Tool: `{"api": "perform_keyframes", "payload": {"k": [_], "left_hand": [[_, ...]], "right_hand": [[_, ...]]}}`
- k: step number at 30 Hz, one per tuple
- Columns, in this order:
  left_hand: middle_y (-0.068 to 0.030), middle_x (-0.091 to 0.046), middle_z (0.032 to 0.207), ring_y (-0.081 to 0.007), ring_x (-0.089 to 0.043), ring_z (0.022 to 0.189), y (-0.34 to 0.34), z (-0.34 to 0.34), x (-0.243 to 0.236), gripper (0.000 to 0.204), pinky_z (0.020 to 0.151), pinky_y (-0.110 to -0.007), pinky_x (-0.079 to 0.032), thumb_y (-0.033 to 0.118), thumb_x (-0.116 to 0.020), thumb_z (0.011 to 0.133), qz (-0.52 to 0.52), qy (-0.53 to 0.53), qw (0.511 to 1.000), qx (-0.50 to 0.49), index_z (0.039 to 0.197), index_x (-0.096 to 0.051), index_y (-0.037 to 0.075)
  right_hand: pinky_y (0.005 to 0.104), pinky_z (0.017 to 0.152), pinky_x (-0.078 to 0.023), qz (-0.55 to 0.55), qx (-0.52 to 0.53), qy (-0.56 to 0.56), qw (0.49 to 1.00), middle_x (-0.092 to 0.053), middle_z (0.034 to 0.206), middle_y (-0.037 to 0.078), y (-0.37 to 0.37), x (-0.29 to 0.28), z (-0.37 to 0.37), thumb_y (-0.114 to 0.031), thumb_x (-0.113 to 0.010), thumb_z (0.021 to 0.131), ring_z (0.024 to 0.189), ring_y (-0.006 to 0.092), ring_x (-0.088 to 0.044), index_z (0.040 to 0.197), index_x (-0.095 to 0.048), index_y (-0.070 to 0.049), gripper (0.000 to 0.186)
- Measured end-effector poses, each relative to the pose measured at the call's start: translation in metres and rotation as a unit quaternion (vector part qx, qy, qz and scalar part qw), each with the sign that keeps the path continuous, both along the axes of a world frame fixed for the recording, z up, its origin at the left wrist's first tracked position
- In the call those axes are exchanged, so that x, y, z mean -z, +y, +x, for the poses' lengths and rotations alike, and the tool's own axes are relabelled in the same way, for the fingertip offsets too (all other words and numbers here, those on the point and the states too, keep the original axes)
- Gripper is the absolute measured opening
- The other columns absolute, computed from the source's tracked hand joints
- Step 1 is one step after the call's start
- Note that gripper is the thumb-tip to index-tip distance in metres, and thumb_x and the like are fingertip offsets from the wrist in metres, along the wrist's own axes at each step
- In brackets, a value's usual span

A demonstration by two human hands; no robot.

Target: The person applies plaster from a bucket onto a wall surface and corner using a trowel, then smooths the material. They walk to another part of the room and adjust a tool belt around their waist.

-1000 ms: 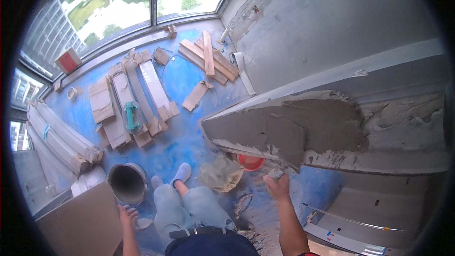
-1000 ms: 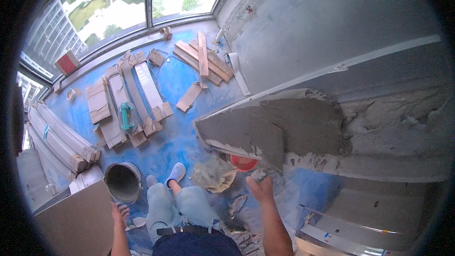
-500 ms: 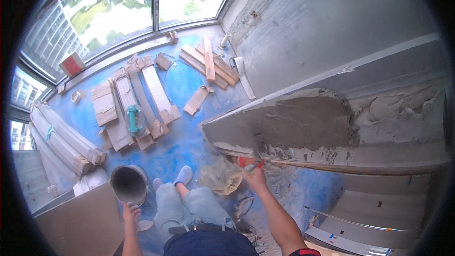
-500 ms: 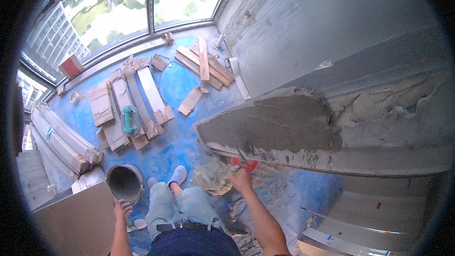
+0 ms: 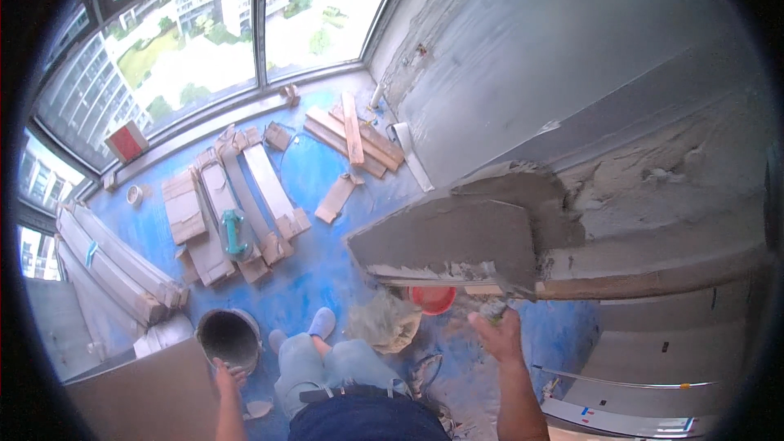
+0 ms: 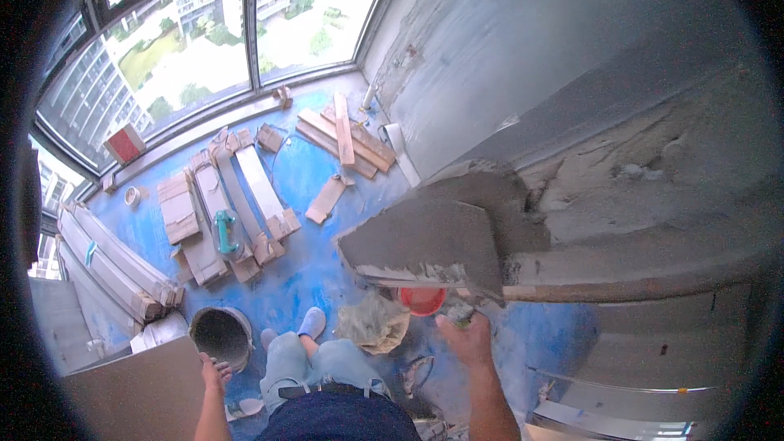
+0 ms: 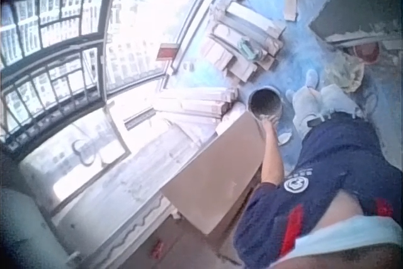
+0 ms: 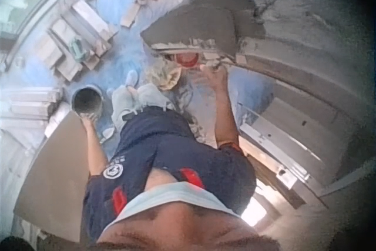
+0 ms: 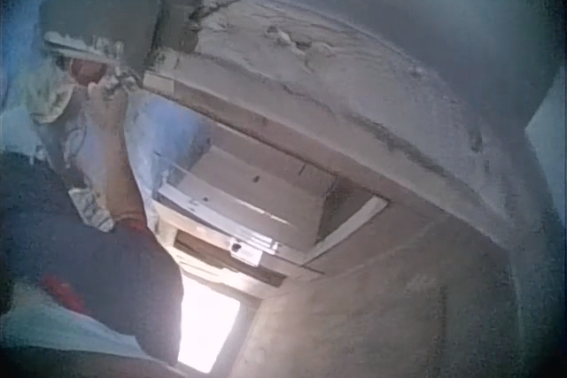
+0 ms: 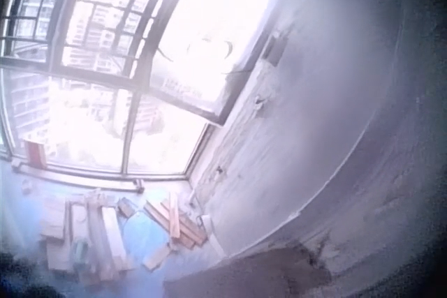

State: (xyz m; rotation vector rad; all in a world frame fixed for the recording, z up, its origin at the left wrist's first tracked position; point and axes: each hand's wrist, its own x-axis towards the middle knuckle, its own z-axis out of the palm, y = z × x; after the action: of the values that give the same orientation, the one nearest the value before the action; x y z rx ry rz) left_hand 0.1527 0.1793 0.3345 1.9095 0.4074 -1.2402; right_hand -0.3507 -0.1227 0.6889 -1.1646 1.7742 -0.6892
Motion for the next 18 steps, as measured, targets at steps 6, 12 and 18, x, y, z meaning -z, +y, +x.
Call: {"api": "perform_keyframes", "payload": {"k": [6, 12, 18], "left_hand": [[-0.019, -0.062, 0.097, -0.0241, -0.06, 0.064, -0.051, -0.004, -0.005, 0.08, 0.053, -0.033, -0.049, 0.074, -0.039, 0.086, -0.069, 0.04, 0.997, -0.015, 0.126, -0.039, 0.005], [-0.0211, -0.061, 0.104, -0.0276, -0.062, 0.073, -0.071, 0.02, -0.003, 0.086, 0.059, -0.036, -0.052, 0.077, -0.036, 0.084, -0.072, 0.031, 0.996, 0.047, 0.13, -0.038, 0.003], [-0.0202, -0.062, 0.1, -0.029, -0.063, 0.07, -0.079, 0.056, -0.007, 0.083, 0.056, -0.037, -0.051, 0.076, -0.035, 0.085, -0.035, 0.032, 0.996, 0.076, 0.125, -0.039, 0.003]], "right_hand": [[0.0316, 0.071, -0.048, -0.068, 0.007, 0.066, 0.995, -0.063, 0.09, 0.004, 0.023, -0.06, -0.032, -0.015, -0.073, 0.078, 0.079, 0.0132, -0.057, 0.097, -0.062, -0.003, 0.025], [0.0361, 0.075, -0.048, -0.099, -0.091, 0.059, 0.989, -0.062, 0.089, 0.006, 0.022, -0.012, 0.024, -0.019, -0.069, 0.082, 0.081, 0.0179, -0.057, 0.094, -0.059, -0.003, 0.023], [0.0369, 0.065, -0.051, 0.04, -0.161, 0.075, 0.983, -0.065, 0.077, 0.012, -0.005, 0.108, 0.124, -0.034, -0.067, 0.085, 0.071, 0.0206, -0.065, 0.09, -0.06, -0.001, 0.034]]}}
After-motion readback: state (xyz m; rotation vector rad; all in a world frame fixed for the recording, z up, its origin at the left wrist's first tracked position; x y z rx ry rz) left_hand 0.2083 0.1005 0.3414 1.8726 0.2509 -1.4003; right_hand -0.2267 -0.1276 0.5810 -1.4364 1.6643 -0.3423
